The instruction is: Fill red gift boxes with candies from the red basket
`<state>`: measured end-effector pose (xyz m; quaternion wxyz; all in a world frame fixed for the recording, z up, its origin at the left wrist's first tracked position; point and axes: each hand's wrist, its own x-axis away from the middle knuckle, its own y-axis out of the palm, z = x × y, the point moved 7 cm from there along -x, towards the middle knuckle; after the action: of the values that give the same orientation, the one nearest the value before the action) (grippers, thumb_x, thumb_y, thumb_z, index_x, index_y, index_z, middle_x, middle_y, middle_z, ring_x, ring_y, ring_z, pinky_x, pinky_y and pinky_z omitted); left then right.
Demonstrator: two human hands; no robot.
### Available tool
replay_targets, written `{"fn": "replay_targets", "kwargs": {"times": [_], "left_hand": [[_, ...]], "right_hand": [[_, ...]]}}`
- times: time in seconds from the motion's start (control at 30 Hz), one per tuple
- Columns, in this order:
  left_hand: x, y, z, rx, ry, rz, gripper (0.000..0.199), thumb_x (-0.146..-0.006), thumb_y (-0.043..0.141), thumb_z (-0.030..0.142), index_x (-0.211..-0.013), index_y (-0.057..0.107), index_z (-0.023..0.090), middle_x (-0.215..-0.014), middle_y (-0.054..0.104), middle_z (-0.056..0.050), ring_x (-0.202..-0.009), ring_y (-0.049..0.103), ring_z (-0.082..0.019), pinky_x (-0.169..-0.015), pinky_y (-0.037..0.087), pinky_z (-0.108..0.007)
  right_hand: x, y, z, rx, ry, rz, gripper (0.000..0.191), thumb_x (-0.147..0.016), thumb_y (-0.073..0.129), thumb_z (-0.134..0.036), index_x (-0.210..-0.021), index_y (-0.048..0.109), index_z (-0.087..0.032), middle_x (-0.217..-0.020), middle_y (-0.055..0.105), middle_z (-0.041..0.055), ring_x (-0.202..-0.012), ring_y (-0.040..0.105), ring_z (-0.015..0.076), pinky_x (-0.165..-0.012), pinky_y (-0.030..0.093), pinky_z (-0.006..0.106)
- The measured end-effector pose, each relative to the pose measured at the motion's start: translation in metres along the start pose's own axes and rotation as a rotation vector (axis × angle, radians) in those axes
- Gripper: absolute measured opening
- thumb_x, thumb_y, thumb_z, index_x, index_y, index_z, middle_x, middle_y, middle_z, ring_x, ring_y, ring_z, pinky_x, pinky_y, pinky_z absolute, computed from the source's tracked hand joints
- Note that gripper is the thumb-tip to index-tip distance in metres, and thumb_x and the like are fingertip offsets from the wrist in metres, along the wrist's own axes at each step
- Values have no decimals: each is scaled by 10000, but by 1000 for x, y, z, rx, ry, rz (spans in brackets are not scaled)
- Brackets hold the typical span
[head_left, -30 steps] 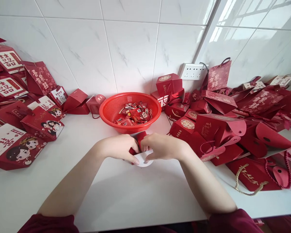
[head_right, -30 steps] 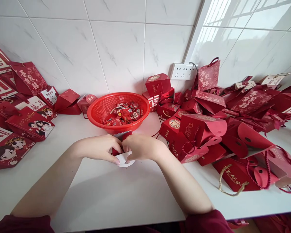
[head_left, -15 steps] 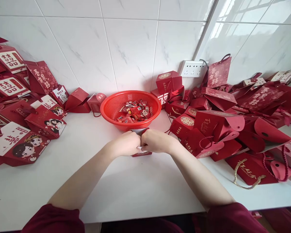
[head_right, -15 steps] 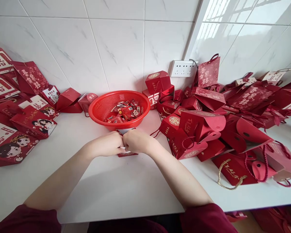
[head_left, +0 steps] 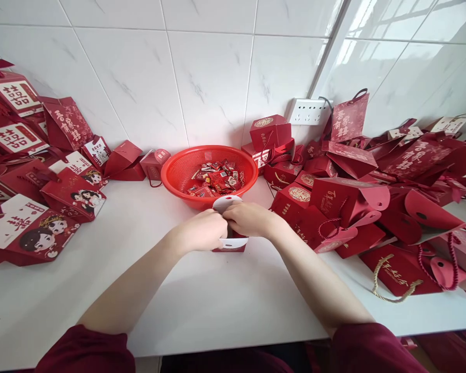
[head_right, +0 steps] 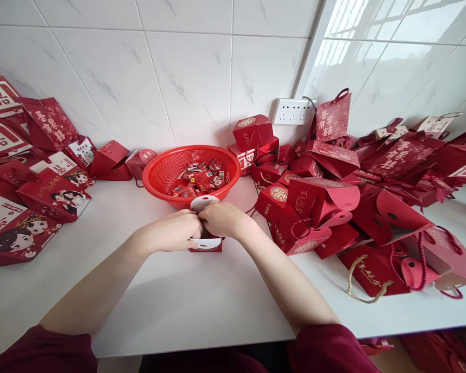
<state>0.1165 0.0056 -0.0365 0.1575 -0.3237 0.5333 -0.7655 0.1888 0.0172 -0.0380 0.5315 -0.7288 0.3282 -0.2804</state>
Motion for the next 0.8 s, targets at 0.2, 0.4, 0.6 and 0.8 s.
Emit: {"fn": "replay_targets", "kwargs": {"times": [0.2, 0.4, 0.6, 0.8], "left_hand": [[6, -8, 16, -15, 83, 78, 209, -747, 587, 130, -543, 560, 170, -795, 653, -56, -920, 566, -240, -811, 396, -335], [30, -27, 22, 42, 176, 156, 226, -832, 592, 245, -626, 676, 203, -1067, 593, -38, -1084, 490, -225, -844, 413, -298], [37, -32, 14, 70, 137, 135, 175, -799, 630, 285, -652, 692, 214, -1053, 486, -16, -899, 497, -160, -683, 381, -263], [31, -26, 1, 55, 31, 161, 136, -782, 597, 237, -680, 678, 196, -1093, 536, -11, -856, 529, -147, -628, 365, -252]], "right_hand": [[6, -8, 7, -50, 5, 20, 255, -932, 436, -140, -946, 690, -153, -940, 691, 75, -745, 583, 156, -610, 359, 253], [29, -47, -5, -262, -174, 232, 232, -945, 434, -139, -941, 664, -171, -978, 624, 48, -858, 559, 146, -771, 422, 250], [49, -58, 17, -256, -16, 122, 277, -935, 519, -290, -712, 631, -169, -733, 601, -5, -631, 505, 110, -608, 368, 242], [48, -33, 51, -115, 228, -88, 179, -763, 706, -306, -655, 630, -185, -673, 644, -15, -618, 538, 130, -532, 317, 255]]}}
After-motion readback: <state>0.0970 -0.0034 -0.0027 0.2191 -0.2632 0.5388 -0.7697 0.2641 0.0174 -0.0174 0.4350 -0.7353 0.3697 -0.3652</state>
